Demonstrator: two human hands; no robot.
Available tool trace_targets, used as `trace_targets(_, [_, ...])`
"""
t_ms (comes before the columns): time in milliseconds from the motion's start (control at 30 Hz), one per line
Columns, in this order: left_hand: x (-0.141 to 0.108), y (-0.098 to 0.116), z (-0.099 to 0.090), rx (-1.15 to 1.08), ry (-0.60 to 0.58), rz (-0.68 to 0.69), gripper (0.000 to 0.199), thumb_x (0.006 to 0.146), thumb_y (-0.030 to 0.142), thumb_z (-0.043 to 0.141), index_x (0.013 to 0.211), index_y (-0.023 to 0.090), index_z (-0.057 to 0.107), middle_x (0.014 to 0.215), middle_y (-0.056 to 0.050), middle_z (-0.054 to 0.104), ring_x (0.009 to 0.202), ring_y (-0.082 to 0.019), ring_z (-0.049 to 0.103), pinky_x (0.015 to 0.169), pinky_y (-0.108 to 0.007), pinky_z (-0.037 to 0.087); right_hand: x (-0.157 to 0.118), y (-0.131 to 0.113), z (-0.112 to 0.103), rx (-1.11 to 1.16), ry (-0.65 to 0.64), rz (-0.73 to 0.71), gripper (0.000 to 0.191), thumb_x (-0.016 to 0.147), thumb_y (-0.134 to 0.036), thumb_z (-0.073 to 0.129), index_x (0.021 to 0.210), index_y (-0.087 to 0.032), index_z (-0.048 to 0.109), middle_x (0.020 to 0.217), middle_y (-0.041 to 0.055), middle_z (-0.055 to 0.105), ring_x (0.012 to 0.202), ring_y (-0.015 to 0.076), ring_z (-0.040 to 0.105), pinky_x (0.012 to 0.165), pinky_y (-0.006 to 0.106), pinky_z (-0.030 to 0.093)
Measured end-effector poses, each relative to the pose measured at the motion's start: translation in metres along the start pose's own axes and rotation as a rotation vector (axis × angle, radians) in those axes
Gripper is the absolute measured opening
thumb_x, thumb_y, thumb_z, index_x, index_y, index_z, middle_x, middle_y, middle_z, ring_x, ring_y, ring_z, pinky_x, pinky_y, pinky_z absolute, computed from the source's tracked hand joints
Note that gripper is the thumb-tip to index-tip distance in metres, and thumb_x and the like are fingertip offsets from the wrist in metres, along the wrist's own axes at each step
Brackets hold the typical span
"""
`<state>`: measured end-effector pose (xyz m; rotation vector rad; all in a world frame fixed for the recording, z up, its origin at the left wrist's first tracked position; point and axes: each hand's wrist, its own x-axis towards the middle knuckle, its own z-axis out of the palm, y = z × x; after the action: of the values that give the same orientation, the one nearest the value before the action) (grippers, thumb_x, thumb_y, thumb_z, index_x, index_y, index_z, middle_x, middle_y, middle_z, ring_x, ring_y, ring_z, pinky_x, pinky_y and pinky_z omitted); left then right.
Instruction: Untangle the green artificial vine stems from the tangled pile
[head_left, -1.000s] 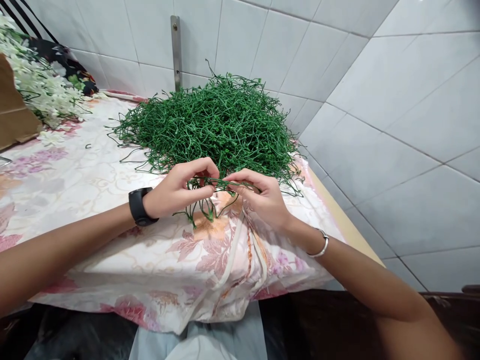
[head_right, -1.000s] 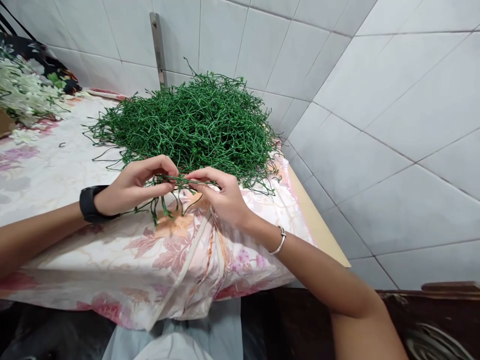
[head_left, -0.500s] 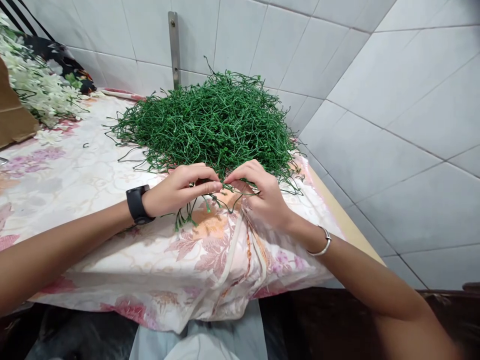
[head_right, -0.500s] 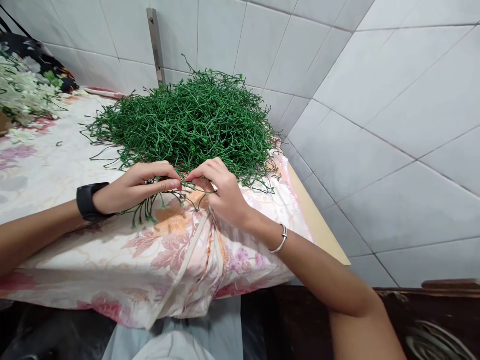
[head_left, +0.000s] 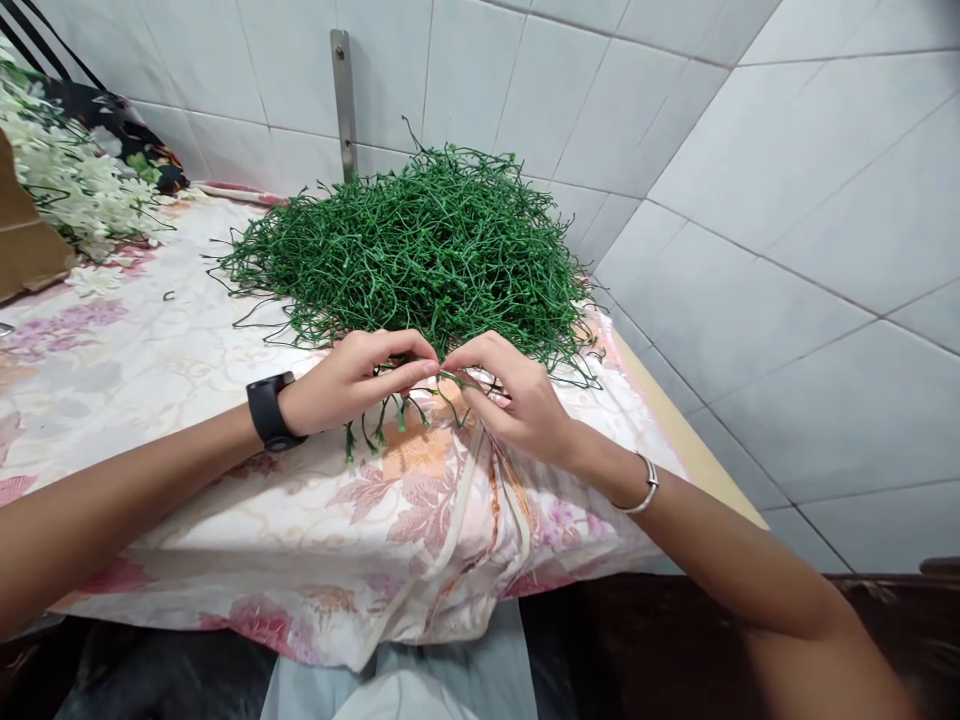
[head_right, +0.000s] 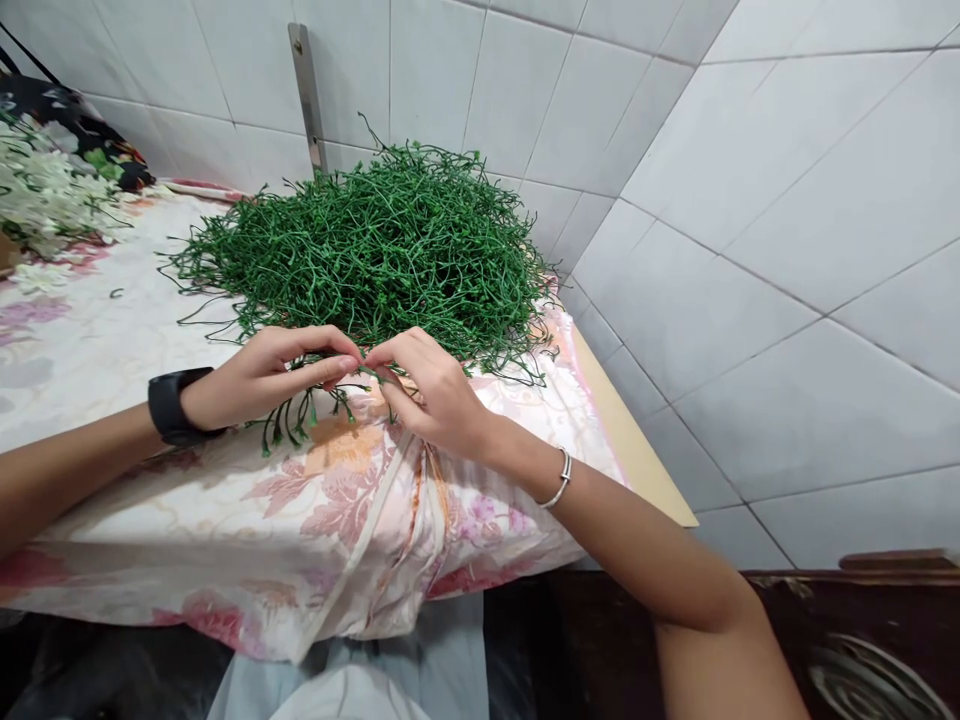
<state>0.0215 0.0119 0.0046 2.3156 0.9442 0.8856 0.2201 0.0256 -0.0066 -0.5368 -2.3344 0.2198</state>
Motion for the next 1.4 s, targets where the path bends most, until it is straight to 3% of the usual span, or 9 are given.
trace_targets(267, [-0.002,0.001,0.008,0.008,0.108,-0.019,0.019,0.084,0.027,0.043,0.076,0.013,0.053,0.060,0.003,0.049,0.054,-0.006,0.043,0.053,-0.017,0.034,-0.001,-0.006,0.003,-0.027,0.034,0.038,0.021,0.077,-0.020,0.054,0.097,-0.015,0.049,0.090,0.0052,0.057,0.083,0.0142,0.053,0.072,0.029,0.046])
trace_targets(433, [-0.004,0.004,0.011,0.019,0.176,-0.037,0.017,0.084,0.026,0.044,0.076,0.013,0.051,0.059,0.004,0.047,0.053,-0.005,0.040,0.051,-0.017,0.032,-0.001,-0.007,0.002,-0.081,0.075,0.021,0.032,0.075,-0.024,0.057,0.103,-0.015,0.045,0.092,0.0061,0.055,0.087,0.0161,0.051,0.076,0.033,0.045])
trace_targets(567, [-0.005,0.005,0.011,0.030,0.213,-0.067,0.018,0.083,0.027,0.044,0.073,0.014,0.051,0.058,0.005,0.045,0.052,-0.005,0.039,0.051,-0.017,0.031,0.000,-0.009,-0.001,-0.158,0.155,-0.039,0.020,0.074,-0.022,0.058,0.091,-0.017,0.048,0.088,0.0054,0.054,0.088,0.0169,0.049,0.077,0.035,0.043])
trace_targets(667, [-0.005,0.007,0.012,0.025,0.195,-0.065,0.018,0.083,0.027,0.044,0.073,0.014,0.051,0.060,0.004,0.046,0.053,-0.006,0.040,0.052,-0.017,0.032,0.000,-0.009,-0.004,-0.213,0.130,-0.058,0.011,0.074,-0.023,0.058,0.083,-0.018,0.054,0.088,0.0052,0.052,0.090,0.0177,0.047,0.078,0.036,0.040])
trace_targets(867, [-0.007,0.010,0.015,-0.008,0.196,-0.066,0.018,0.084,0.028,0.044,0.075,0.014,0.052,0.061,0.003,0.048,0.054,-0.006,0.042,0.052,-0.017,0.033,-0.002,-0.007,-0.002,-0.264,0.121,-0.037,0.019,0.074,-0.029,0.058,0.091,-0.019,0.060,0.088,0.0063,0.051,0.086,0.0178,0.045,0.074,0.036,0.040])
trace_targets(1033, [-0.007,0.008,0.016,-0.037,0.162,-0.063,0.018,0.084,0.028,0.043,0.082,0.013,0.053,0.061,0.002,0.050,0.055,-0.007,0.044,0.053,-0.018,0.035,-0.002,-0.006,0.002,-0.317,0.122,-0.046,0.017,0.078,-0.021,0.054,0.092,-0.015,0.061,0.079,0.0066,0.053,0.079,0.0163,0.043,0.070,0.032,0.041])
trace_targets(1233, [-0.003,0.007,0.013,0.015,0.094,-0.116,0.021,0.087,0.027,0.037,0.088,0.013,0.053,0.057,0.004,0.047,0.052,-0.007,0.043,0.051,-0.018,0.033,-0.001,-0.003,0.003,-0.155,0.041,-0.013,0.012,0.082,-0.015,0.047,0.086,-0.013,0.057,0.082,0.0060,0.060,0.078,0.0133,0.049,0.070,0.029,0.044])
trace_targets(1400, [-0.003,0.005,0.014,0.105,-0.023,-0.073,0.026,0.088,0.026,0.033,0.099,0.013,0.052,0.054,0.005,0.044,0.048,-0.007,0.040,0.049,-0.018,0.030,-0.002,-0.004,0.002,-0.075,0.002,0.064,0.018,0.086,-0.013,0.036,0.084,-0.013,0.054,0.077,0.0053,0.059,0.072,0.0107,0.053,0.065,0.025,0.046])
